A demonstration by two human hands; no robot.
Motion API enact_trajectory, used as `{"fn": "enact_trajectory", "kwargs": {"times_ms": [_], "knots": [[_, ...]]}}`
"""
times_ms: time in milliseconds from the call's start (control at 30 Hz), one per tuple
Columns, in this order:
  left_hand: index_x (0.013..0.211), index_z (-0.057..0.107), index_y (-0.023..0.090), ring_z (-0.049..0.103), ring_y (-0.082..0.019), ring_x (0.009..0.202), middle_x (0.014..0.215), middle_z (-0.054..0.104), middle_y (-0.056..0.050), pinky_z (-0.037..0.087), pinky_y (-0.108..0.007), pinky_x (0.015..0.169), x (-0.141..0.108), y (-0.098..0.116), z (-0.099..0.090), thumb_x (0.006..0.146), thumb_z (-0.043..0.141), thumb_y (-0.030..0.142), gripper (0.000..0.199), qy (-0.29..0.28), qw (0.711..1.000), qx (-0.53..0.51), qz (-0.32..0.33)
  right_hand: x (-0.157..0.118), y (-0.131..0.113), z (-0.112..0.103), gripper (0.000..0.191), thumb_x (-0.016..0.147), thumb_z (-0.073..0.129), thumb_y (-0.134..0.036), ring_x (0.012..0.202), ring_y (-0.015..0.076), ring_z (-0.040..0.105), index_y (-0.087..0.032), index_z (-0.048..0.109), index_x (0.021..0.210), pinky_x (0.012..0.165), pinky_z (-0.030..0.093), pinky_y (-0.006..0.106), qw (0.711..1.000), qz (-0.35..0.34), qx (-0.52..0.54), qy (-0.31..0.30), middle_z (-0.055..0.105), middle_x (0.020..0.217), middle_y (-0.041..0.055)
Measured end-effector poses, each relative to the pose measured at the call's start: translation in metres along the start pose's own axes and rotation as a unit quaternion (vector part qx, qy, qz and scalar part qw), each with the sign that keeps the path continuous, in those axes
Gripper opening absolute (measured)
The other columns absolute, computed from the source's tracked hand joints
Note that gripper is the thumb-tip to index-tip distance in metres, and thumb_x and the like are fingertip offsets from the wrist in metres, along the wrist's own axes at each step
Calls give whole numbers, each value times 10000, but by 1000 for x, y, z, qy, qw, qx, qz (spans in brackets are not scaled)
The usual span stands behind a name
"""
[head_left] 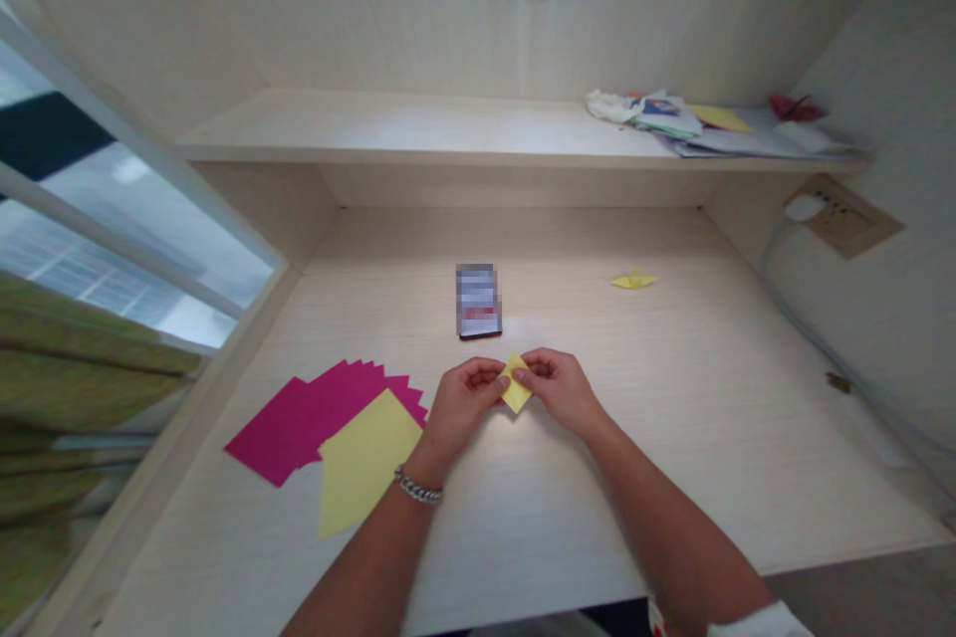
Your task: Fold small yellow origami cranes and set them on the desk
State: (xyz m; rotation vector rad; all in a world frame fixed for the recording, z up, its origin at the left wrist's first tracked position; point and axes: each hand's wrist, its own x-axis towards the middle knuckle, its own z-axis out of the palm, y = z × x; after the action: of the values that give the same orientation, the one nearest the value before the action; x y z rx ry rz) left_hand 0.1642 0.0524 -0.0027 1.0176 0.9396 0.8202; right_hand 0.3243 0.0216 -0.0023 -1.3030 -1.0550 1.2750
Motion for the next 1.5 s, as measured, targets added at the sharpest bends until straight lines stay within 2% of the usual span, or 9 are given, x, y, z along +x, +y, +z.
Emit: {"fn": "enact_trajectory", "kwargs": {"times_ms": [167,433,567,733,900,1033,1133,1233,1500], "knots": [[802,657,136,622,-135,636,702,671,-27,520,-241,596,1,-1,1,641,727,194,185,28,1000,5,-1,-1,-4,-6,214,653,714,-286,633,144,624,-153,675,815,589,511,269,997,44,57,-27,674,707,24],[746,660,150,593,-123,617,679,641,-3,489,-225,573,1,-1,2,636,681,145,112,22,999,-22,11,-1,1,-9,225,600,747,-280,658,154,630,-160,715,788,637,526,297,990,57,119,-41,691,737,38],[737,661,138,590,-123,636,691,638,-13,481,-219,581,0,-2,1,640,663,134,98,14,999,-28,23,-1,-1,-6,231,617,736,-316,646,163,627,-142,711,766,628,523,301,993,66,94,-27,691,721,50],[988,608,154,619,-145,638,715,648,-19,509,-264,587,-1,-5,3,659,705,212,348,2,997,-76,-5,0,1,-1,184,606,731,-249,603,144,609,-152,666,749,586,502,267,998,30,47,9,669,679,21],[977,573,129,632,-150,581,689,653,-18,526,-290,593,1,-11,4,617,763,244,422,-4,1000,-25,-14,1,3,0,170,638,704,-228,557,127,581,-168,597,755,544,468,240,998,-14,5,67,619,607,-11],[987,572,127,615,-142,516,612,639,5,505,-262,538,-2,-9,4,623,760,247,426,-9,999,40,3,0,4,0,381,634,718,-247,537,116,560,-176,588,985,528,444,232,999,8,1,32,606,608,-36],[918,605,129,607,-140,517,590,639,3,487,-244,526,-4,-9,6,627,752,258,351,-16,997,81,8,1,6,1,262,644,714,-304,543,117,543,-145,649,842,514,419,233,999,23,-30,10,616,629,-4],[803,631,126,605,-138,563,655,658,-23,488,-249,560,-3,-10,7,640,736,293,257,-4,997,81,0,2,6,1,210,657,701,-337,547,121,528,-141,652,712,521,405,240,998,17,-38,50,621,623,13],[770,659,156,585,-152,643,704,656,-18,442,-237,588,-7,-2,6,747,638,328,175,2,974,200,105,0,1,-1,145,734,633,-311,627,137,533,-176,682,750,576,398,246,988,-55,-145,26,654,700,16]]}}
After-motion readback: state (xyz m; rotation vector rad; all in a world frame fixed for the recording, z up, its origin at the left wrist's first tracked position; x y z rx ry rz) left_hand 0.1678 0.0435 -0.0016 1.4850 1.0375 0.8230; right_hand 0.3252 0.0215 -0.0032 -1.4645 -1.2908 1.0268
